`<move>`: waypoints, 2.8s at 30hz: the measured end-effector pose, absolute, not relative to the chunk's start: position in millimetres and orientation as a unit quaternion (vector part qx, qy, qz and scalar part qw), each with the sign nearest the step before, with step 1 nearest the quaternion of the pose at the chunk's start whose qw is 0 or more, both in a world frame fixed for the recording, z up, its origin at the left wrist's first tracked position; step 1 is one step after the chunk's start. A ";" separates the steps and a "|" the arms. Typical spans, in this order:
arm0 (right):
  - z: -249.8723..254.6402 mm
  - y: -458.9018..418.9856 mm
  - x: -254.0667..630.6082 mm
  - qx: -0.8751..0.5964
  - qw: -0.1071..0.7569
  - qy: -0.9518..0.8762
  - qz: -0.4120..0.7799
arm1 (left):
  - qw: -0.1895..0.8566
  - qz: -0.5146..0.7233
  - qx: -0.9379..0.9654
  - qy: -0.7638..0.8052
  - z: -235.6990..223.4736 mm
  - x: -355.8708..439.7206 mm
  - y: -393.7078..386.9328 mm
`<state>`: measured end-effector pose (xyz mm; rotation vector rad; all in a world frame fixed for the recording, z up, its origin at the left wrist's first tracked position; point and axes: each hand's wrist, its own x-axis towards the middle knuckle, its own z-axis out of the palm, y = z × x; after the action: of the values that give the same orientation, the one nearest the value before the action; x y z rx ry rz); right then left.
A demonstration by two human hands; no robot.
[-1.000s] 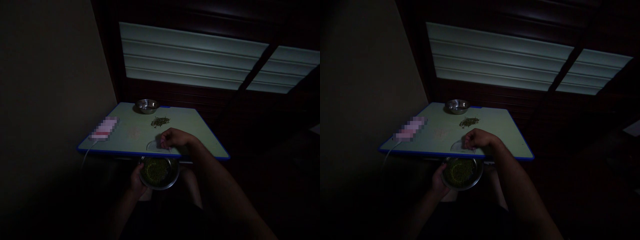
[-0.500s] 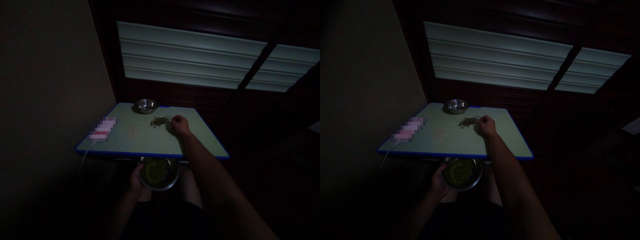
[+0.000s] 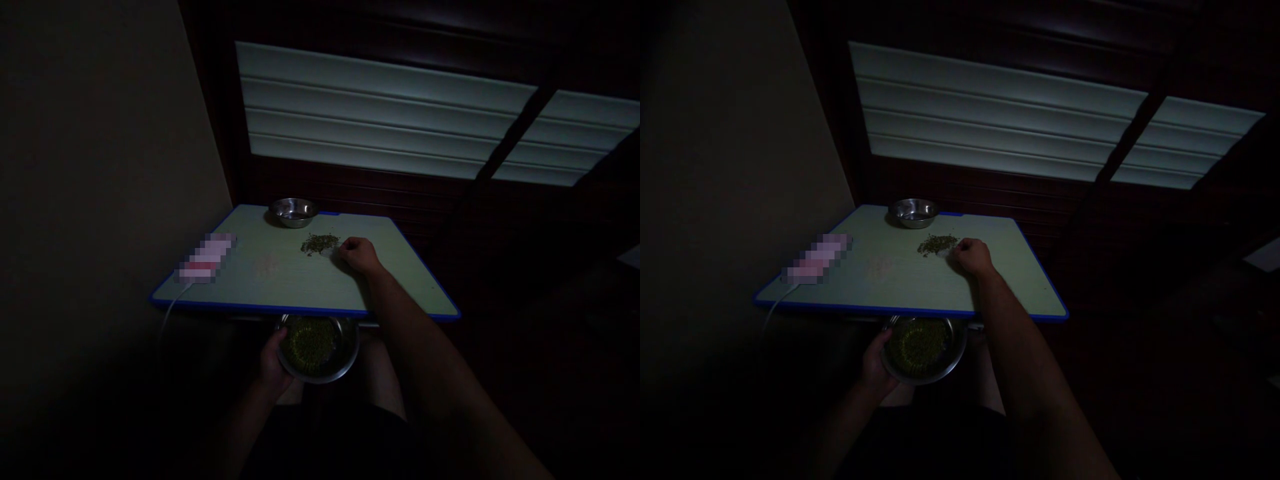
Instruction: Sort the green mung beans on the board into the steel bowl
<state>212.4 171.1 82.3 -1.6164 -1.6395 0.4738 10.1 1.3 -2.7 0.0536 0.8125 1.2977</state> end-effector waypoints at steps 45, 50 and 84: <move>92.2 163.7 179.9 -0.609 0.326 -0.699 0.186 | 0.733 0.590 0.010 0.338 -5.1 9.5 0.0; 96.1 162.8 168.7 -0.632 0.298 -0.692 0.183 | 0.743 0.581 0.010 0.332 -3.8 9.6 0.0; 102.2 166.0 125.3 -0.596 0.335 -0.663 0.306 | 0.744 0.577 0.008 0.337 -7.0 9.0 0.0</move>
<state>125.3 166.0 102.2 -1.5548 -1.7297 0.7991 9.0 0.0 -7.0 0.0167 0.7371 1.2642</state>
